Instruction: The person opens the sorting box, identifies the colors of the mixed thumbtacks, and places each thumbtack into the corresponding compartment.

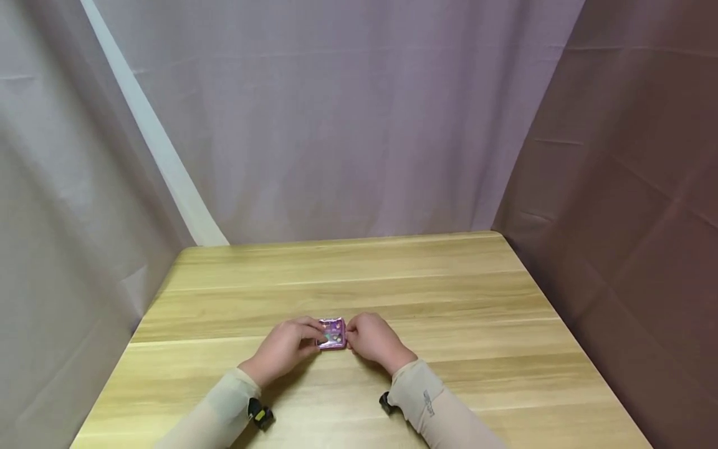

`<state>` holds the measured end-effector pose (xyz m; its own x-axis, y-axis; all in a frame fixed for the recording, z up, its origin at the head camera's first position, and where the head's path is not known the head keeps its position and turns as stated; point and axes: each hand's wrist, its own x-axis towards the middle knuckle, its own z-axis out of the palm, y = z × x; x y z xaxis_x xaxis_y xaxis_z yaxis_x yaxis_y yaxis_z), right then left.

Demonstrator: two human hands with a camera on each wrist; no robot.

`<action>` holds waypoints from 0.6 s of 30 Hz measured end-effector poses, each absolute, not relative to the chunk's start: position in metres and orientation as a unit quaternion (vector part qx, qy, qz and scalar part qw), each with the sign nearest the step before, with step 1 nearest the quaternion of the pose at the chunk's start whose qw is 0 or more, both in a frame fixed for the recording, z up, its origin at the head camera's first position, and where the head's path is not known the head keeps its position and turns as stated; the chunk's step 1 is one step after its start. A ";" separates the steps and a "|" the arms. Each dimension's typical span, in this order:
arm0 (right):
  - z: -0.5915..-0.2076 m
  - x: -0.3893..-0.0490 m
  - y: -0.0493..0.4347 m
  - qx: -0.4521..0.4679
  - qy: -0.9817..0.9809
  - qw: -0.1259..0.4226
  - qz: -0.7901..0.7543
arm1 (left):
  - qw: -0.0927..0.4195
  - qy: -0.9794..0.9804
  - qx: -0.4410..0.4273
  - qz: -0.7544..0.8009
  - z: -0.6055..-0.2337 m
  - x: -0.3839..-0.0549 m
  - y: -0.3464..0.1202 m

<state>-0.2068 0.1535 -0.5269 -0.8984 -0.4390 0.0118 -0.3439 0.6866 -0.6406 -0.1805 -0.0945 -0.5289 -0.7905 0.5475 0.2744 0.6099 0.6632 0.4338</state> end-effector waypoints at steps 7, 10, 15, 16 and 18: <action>-0.526 -0.207 0.154 -0.205 0.914 0.082 -0.339 | 0.055 -0.924 -0.291 -0.242 -0.528 -0.180 -0.090; -0.528 -0.207 0.155 -0.207 0.913 0.087 -0.342 | 0.050 -0.927 -0.276 -0.248 -0.532 -0.179 -0.089; -0.532 -0.205 0.157 -0.214 0.909 0.099 -0.344 | 0.047 -0.928 -0.256 -0.265 -0.541 -0.174 -0.089; -0.533 -0.204 0.158 -0.217 0.908 0.101 -0.343 | 0.048 -0.928 -0.252 -0.271 -0.542 -0.173 -0.089; -0.535 -0.202 0.159 -0.220 0.908 0.101 -0.342 | 0.054 -0.924 -0.244 -0.288 -0.544 -0.169 -0.091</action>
